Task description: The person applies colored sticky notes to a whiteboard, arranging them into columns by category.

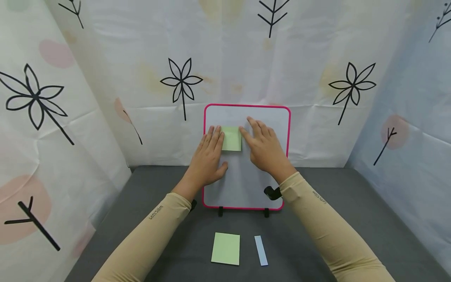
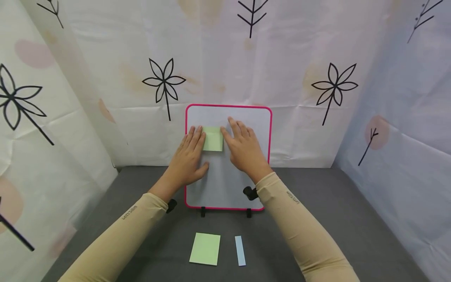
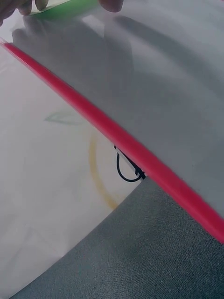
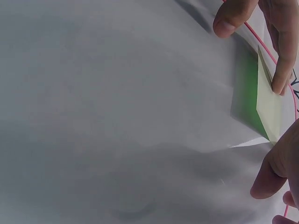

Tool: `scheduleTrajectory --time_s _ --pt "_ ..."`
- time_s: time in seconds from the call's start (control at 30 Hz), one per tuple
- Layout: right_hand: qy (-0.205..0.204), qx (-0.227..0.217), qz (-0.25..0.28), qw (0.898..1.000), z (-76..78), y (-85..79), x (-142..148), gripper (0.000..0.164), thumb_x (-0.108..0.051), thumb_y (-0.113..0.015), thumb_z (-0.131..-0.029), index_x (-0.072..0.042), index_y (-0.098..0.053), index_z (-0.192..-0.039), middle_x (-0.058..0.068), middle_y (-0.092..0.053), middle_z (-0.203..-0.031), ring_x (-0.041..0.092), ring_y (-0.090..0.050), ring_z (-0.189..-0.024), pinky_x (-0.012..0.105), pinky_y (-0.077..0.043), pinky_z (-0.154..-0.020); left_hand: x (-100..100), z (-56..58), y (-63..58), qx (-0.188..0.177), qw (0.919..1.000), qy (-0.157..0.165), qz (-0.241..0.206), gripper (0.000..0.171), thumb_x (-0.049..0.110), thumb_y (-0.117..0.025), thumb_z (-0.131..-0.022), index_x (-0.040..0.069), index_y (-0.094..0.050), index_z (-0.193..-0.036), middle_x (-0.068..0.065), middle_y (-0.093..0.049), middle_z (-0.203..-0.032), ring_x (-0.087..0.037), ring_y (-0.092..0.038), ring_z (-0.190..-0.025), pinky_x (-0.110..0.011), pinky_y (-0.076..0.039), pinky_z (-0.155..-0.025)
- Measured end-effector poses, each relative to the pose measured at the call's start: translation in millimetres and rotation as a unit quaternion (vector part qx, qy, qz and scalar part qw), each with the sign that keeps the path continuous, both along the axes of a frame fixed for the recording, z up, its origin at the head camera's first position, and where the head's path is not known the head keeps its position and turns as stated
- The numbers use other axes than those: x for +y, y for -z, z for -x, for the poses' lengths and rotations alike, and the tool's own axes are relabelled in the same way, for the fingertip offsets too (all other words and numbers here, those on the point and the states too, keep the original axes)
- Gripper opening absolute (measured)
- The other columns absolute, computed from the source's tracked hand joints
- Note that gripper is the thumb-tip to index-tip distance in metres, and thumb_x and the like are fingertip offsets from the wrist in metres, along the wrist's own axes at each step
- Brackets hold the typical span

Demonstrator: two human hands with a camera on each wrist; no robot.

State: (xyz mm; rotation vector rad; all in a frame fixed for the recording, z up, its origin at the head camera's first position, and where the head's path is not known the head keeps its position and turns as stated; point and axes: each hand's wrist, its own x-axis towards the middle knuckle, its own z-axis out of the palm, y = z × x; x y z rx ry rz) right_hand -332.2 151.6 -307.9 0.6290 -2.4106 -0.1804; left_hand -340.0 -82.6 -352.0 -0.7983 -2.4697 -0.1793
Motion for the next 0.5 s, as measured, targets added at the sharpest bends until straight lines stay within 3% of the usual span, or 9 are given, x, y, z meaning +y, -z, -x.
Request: scheduleTrajectory --time_s 0.33,0.5 --pt "-0.014 0.02 0.0 1.0 -4.4 -3.2 -6.5 0.066 -0.002 -0.061 -0.096 -0.01 -0.048 -0.16 0.022 -0.031 -0.169 0.039 -0.039 -0.147 0.054 -0.046 -0.111 1.3 -0.4 -2.4 0.013 0.9999 0.008 -0.001 0.096 0.032 -0.07 -0.095 -0.004 -0.019 -0.167 -0.017 -0.007 -0.179 -0.031 0.005 -0.167 -0.049 -0.009 -0.135" --pt "-0.017 0.006 -0.006 1.0 -4.9 -3.2 -19.1 0.071 -0.005 -0.067 -0.095 -0.014 -0.047 -0.162 0.02 -0.028 -0.172 0.039 -0.037 -0.149 0.054 -0.045 -0.114 5.8 -0.9 -6.3 0.012 0.9997 0.018 0.012 0.099 0.033 -0.071 -0.095 -0.003 -0.015 -0.168 -0.016 -0.007 -0.179 -0.031 0.006 -0.167 -0.049 -0.01 -0.135"
